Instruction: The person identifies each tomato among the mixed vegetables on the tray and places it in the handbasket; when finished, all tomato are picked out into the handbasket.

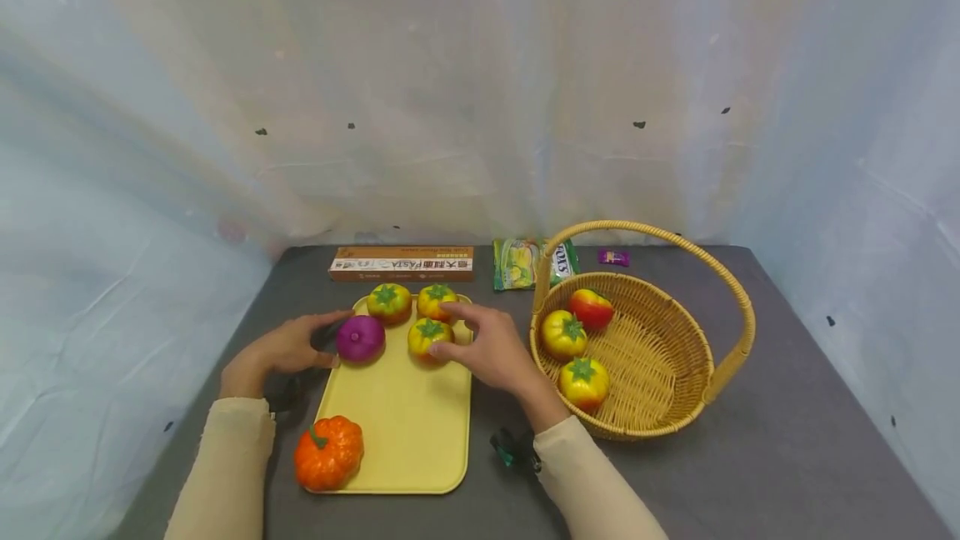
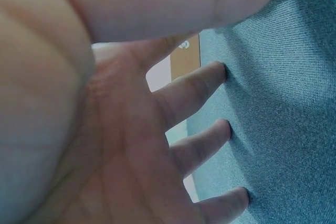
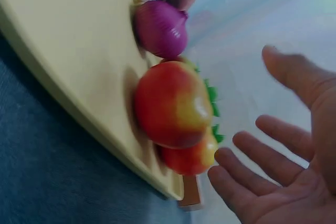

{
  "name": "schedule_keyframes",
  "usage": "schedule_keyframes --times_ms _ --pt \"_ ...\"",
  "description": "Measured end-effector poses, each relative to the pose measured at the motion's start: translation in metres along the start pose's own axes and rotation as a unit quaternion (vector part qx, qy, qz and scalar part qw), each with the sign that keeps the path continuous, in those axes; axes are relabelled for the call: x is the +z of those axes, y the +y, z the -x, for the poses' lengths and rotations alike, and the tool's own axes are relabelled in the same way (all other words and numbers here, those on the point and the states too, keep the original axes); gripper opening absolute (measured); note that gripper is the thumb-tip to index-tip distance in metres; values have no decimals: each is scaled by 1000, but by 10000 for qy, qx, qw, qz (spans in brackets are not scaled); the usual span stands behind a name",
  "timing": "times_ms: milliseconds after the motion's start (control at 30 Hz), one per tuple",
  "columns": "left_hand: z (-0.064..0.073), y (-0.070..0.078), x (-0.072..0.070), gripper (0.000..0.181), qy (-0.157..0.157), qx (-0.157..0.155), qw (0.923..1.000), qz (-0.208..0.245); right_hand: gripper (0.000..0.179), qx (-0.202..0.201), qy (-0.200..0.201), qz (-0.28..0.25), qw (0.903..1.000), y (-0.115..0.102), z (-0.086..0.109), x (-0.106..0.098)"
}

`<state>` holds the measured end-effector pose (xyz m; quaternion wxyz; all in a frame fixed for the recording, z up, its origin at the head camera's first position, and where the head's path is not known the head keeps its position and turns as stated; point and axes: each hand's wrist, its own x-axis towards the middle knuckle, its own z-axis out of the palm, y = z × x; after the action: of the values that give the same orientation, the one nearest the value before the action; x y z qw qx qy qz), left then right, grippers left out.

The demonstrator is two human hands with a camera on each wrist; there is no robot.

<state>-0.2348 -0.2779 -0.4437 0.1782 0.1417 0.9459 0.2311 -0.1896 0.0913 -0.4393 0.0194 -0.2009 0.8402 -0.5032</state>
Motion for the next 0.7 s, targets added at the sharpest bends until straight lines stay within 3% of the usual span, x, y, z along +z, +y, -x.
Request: schedule_keyframes --times_ms 367,533,700 --pt "-2 0 0 88 -50 -173 9998 18 47 365 208 98 9991 9 -19 22" --pt "-2 1 0 88 -54 -174 9998 17 45 660 161 109 9976 11 -18 30" --pt "-1 1 1 88 -38 -172 9998 15 49 567 80 134 9983 9 -11 29"
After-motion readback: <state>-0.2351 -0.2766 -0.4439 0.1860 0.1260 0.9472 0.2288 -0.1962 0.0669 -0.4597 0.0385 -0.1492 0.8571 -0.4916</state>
